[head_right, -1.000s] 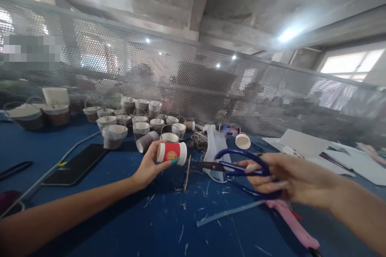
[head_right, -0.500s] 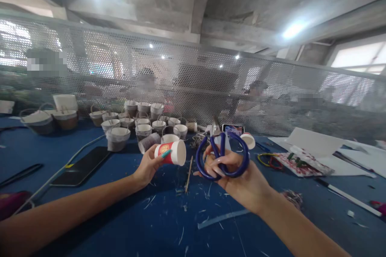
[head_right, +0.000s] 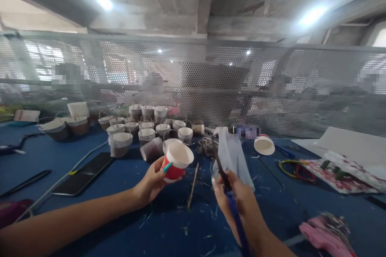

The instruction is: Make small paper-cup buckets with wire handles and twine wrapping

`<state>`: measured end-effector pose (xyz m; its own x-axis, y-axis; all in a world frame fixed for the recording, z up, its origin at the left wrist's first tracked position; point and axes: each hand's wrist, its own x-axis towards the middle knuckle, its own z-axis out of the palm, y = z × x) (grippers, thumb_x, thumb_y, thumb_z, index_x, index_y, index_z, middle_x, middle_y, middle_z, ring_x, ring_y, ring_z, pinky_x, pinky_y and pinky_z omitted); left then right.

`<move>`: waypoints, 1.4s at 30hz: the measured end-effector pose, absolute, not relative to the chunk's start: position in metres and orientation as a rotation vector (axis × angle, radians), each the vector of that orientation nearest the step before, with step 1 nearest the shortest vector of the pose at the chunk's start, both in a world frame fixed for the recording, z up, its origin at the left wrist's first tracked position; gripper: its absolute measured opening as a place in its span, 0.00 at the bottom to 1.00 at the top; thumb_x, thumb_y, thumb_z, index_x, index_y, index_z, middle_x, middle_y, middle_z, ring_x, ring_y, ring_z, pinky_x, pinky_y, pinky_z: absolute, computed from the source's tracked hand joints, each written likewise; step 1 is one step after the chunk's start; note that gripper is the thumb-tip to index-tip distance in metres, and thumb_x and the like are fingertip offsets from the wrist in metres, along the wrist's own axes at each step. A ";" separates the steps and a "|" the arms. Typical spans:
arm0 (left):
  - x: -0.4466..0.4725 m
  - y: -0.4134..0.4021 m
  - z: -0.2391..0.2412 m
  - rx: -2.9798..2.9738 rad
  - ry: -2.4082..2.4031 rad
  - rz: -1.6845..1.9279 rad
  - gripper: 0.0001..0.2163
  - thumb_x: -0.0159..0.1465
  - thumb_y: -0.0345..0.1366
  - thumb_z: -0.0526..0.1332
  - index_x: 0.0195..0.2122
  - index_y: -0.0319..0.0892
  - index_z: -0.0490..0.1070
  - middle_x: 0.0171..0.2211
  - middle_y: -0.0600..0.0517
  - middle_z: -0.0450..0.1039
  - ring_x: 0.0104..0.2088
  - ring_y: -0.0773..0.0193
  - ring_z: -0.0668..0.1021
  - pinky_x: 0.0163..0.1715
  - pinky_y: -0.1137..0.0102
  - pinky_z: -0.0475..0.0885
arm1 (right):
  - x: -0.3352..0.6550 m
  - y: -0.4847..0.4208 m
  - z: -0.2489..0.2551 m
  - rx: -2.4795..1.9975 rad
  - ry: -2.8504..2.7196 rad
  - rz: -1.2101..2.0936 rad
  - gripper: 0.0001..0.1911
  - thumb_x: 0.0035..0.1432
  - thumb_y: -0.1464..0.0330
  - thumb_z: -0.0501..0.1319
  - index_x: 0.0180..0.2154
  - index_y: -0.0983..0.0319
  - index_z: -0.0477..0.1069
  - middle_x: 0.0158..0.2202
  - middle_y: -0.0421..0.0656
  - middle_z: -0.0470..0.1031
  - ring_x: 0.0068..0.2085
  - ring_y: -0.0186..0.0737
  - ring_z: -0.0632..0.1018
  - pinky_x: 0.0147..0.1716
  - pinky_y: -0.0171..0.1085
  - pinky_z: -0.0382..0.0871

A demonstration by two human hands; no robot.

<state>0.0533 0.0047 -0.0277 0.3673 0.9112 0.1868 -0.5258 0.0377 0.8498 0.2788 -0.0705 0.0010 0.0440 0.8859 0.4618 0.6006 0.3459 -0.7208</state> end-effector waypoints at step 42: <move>0.050 -0.016 -0.028 1.355 0.472 0.634 0.27 0.47 0.45 0.73 0.43 0.39 0.66 0.35 0.51 0.71 0.34 0.68 0.73 0.34 0.73 0.70 | 0.296 -0.054 0.003 -1.130 -2.103 -0.904 0.15 0.57 0.59 0.56 0.27 0.64 0.66 0.23 0.44 0.70 0.27 0.41 0.72 0.26 0.37 0.62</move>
